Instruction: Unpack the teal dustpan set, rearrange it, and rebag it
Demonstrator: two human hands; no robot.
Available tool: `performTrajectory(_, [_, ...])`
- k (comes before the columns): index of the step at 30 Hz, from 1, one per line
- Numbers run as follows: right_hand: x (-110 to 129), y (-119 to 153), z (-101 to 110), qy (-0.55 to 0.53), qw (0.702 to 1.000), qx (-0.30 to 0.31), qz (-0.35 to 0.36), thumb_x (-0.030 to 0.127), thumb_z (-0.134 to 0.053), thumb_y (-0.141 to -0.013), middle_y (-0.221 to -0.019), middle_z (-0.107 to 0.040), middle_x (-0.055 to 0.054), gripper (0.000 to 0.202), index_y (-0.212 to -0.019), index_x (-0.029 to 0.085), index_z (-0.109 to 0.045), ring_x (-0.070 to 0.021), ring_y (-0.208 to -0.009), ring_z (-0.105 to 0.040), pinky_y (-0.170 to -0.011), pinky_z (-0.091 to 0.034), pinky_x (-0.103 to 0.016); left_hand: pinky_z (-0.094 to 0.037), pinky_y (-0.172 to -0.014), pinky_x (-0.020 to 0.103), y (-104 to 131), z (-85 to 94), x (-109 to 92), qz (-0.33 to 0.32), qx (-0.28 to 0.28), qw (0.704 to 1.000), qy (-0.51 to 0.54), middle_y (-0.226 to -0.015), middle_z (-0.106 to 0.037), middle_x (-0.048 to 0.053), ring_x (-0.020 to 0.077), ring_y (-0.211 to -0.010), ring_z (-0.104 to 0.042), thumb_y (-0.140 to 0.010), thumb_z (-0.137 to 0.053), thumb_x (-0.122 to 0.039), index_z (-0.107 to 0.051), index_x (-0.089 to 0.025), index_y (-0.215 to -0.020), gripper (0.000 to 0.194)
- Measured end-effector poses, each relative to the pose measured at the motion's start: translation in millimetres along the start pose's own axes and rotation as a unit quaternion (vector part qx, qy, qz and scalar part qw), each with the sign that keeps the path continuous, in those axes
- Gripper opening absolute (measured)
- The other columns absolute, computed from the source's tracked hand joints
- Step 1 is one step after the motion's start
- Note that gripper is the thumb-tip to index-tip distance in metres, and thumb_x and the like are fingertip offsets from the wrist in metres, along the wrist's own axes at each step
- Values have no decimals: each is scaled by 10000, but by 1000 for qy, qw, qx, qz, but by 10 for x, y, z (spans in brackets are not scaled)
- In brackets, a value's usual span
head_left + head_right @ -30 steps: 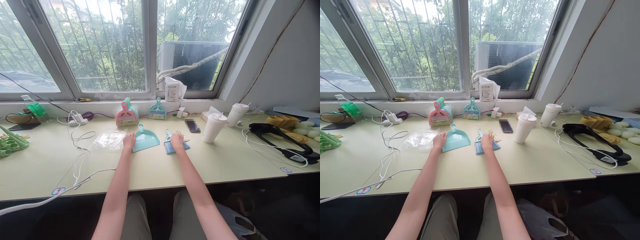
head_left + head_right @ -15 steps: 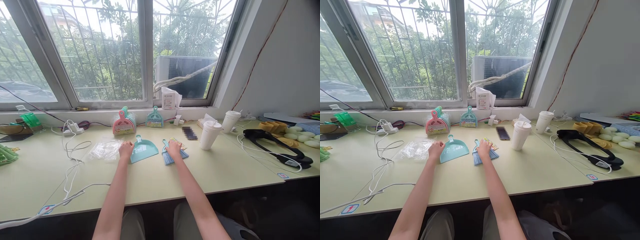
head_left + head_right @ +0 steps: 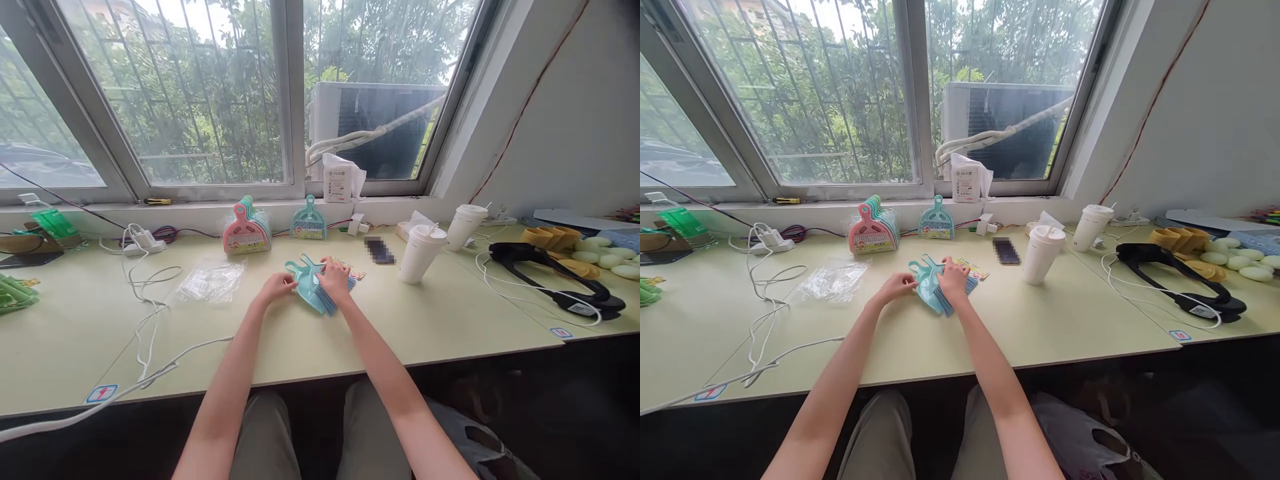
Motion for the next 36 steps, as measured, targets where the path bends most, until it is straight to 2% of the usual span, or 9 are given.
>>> performTrajectory(2, [-17, 7, -70, -5, 999, 42, 9, 227, -577, -785, -888, -695, -40, 320, -1103, 241, -539, -257, -1010, -569, -826, -285, -349, -465, -678, 270, -17, -70, -116, -77, 41, 993, 74, -785, -695, 51, 183, -743, -623, -845, -512, -486, -710, -183, -796, 366])
performTrajectory(5, [-66, -6, -124, -34, 997, 63, 13, 228, -604, -774, -903, -700, -42, 334, -1104, 245, -560, -261, -1025, -566, -798, -294, -336, -489, -774, 302, -27, 97, -21, -75, -153, 984, 41, -1073, -667, 82, 232, -1015, -599, -810, -594, -450, -717, -223, -980, 309])
performTrajectory(7, [-77, -23, -136, -53, 996, 71, 21, 236, -628, -764, -905, -709, -38, 359, -1117, 250, -566, -258, -1025, -571, -792, -297, -333, -490, -854, 338, -22, 125, 79, -77, -193, 978, 9, -1215, -607, 78, 257, -1147, -545, -737, -695, -377, -648, -256, -1170, 451])
performTrajectory(9, [-62, -34, -149, -66, 993, 86, 39, 235, -643, -757, -907, -719, -24, 359, -1109, 261, -579, -246, -1014, -584, -800, -300, -333, -500, -864, 341, -33, 55, 139, -83, -165, 983, 7, -1228, -597, 72, 230, -1084, -587, -736, -697, -288, -581, -263, -1265, 542])
performTrajectory(13, [-37, -44, -169, -84, 990, 94, 58, 210, -652, -752, -898, -728, 12, 331, -1072, 281, -607, -212, -958, -620, -825, -318, -337, -520, -800, 314, -51, -118, 86, -83, -134, 987, -40, -1128, -643, 58, 169, -836, -647, -805, -606, -183, -576, -258, -1255, 457])
performTrajectory(19, [-100, -71, -188, -124, 986, 103, 48, 219, -681, -725, -879, -742, 32, 297, -1013, 279, -646, -194, -933, -644, -866, -338, -347, -473, -932, 359, -7, -125, -166, -181, -123, 956, -194, -1160, -648, 70, 212, -1127, -564, -866, -510, -110, -632, -245, -1032, 247])
performTrajectory(22, [-123, -82, -194, -126, 985, 104, 51, 225, -681, -720, -873, -743, 34, 256, -970, 269, -657, -185, -903, -649, -879, -340, -350, -466, -921, 363, -10, -143, -201, -206, -95, 954, -198, -1093, -670, 84, 219, -1106, -562, -865, -465, -68, -644, -218, -976, 259])
performTrajectory(29, [-105, -89, -186, -104, 986, 117, 54, 227, -685, -705, -894, -741, 22, 178, -879, 236, -648, -179, -882, -646, -865, -343, -338, -459, -740, 319, -68, -253, -158, -160, -64, 952, -251, -968, -678, 118, 229, -912, -600, -852, -392, -32, -649, -177, -928, 305])
performTrajectory(36, [-79, -82, -169, -84, 985, 131, 72, 215, -668, -701, -906, -721, 5, 156, -849, 223, -620, -180, -902, -631, -837, -364, -314, -449, -778, 345, -64, -255, -139, -101, -70, 972, -200, -802, -652, 116, 246, -843, -623, -834, -428, -50, -655, -164, -873, 256])
Point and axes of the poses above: each hand's wrist, its own y-axis away from the middle knuckle, its own z-axis out of the back of the hand, x = y × z, the point moved 4 cm from there along -y, towards the middle knuckle
